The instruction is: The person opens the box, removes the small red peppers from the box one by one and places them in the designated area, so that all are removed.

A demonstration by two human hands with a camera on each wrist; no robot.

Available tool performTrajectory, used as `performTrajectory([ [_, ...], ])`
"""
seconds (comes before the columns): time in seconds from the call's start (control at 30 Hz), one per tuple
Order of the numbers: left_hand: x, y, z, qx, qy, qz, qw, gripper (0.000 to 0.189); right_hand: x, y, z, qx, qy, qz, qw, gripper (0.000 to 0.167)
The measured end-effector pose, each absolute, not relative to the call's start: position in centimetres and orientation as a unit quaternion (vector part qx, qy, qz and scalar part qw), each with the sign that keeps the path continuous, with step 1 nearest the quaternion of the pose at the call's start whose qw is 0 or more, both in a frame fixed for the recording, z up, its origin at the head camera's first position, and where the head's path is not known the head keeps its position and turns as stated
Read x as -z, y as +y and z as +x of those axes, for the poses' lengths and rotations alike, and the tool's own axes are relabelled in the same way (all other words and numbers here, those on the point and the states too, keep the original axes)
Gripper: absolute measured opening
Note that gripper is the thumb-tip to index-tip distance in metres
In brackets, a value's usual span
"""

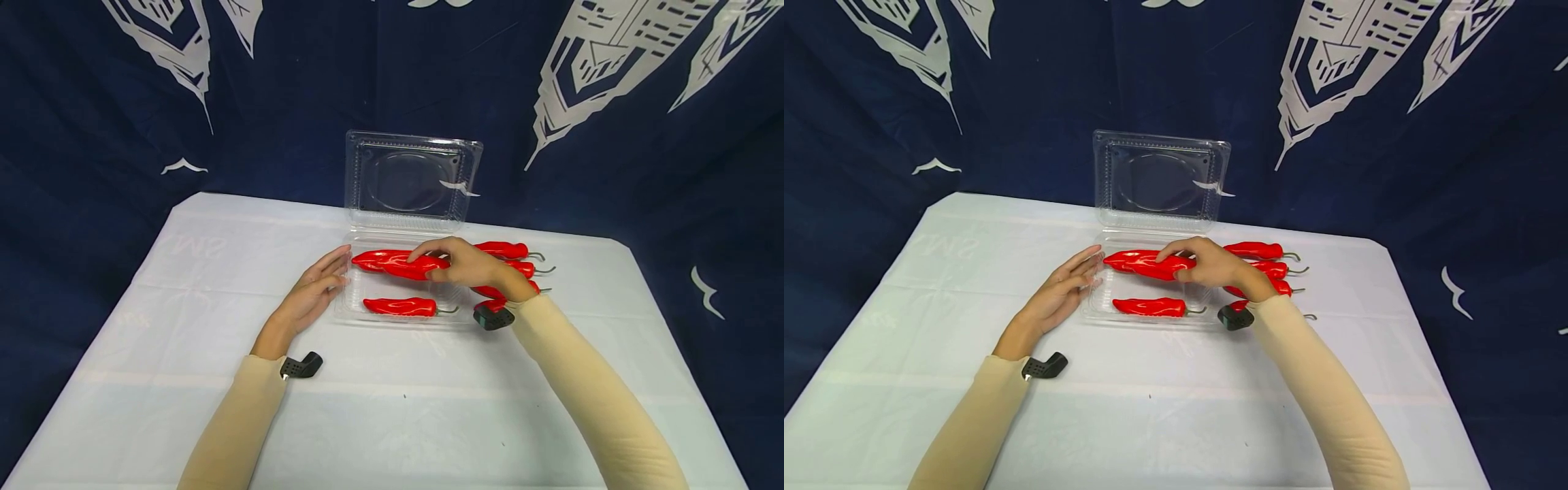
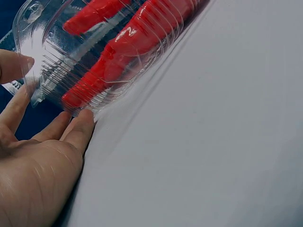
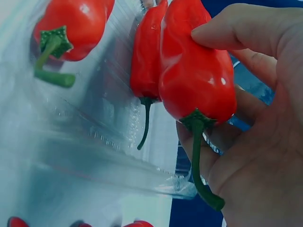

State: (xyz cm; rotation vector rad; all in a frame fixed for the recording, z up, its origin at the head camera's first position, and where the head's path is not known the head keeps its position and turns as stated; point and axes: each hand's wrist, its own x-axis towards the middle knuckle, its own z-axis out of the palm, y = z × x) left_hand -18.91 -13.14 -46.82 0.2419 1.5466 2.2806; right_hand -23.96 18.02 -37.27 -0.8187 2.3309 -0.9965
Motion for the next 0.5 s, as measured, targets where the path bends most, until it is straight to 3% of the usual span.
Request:
performTrajectory([
  [0.5, 47.0, -13.1, -18.8, -0.810, 0.549, 0.079, 0.189, 0.068, 36.9, 20.5, -23.7, 0.389, 0.854, -0.281, 0.202, 0.041],
])
